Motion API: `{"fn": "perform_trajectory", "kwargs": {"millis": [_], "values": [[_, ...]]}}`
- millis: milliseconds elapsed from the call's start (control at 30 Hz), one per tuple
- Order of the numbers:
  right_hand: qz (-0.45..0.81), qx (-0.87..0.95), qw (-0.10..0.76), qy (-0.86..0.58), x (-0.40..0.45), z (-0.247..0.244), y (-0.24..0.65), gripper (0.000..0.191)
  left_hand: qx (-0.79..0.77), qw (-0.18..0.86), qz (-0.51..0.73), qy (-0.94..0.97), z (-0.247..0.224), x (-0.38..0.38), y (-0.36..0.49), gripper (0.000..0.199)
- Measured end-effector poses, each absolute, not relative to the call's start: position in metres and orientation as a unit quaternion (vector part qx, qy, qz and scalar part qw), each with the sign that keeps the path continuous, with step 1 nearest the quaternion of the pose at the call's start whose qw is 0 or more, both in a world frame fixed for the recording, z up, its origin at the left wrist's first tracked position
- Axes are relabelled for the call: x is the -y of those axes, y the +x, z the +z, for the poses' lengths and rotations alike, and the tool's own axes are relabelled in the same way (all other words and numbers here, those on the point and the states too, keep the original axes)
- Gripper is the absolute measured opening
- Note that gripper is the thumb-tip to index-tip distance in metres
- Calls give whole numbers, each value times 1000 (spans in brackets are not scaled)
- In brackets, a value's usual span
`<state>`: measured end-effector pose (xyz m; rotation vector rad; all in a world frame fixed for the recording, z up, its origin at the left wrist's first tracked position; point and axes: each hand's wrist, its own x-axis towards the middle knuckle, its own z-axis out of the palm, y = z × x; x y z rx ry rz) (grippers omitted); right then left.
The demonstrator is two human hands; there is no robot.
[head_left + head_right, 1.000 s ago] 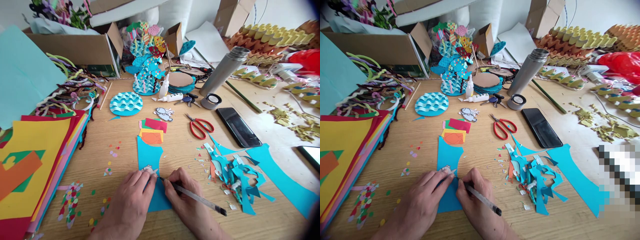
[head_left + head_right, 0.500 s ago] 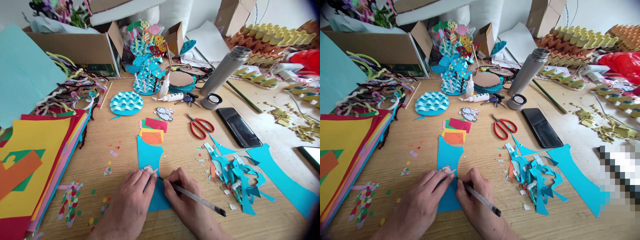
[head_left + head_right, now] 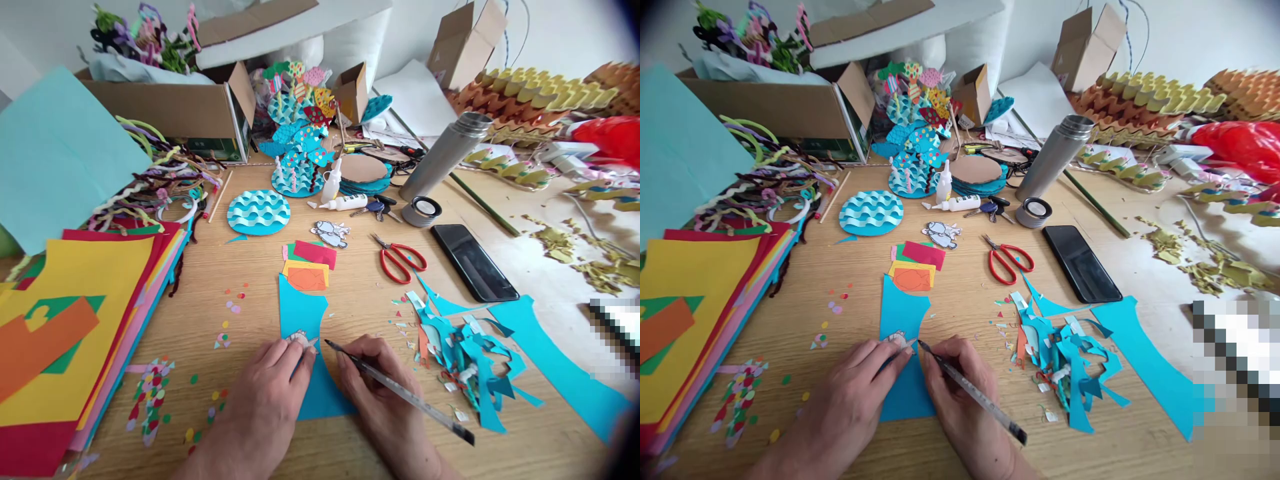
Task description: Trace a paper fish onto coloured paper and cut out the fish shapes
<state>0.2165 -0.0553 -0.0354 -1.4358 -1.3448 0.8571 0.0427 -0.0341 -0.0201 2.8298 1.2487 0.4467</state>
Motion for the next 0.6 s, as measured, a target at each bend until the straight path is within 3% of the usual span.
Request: {"fn": "perform_trajectory", "kwargs": {"millis": [300, 600], "values": [[458, 471, 498, -566, 49, -26, 215, 20, -425, 64, 135, 893, -17, 34, 44, 36], [465, 443, 521, -563, 46, -26, 214, 26, -441, 154, 169, 868, -13, 30, 36, 43]]}}
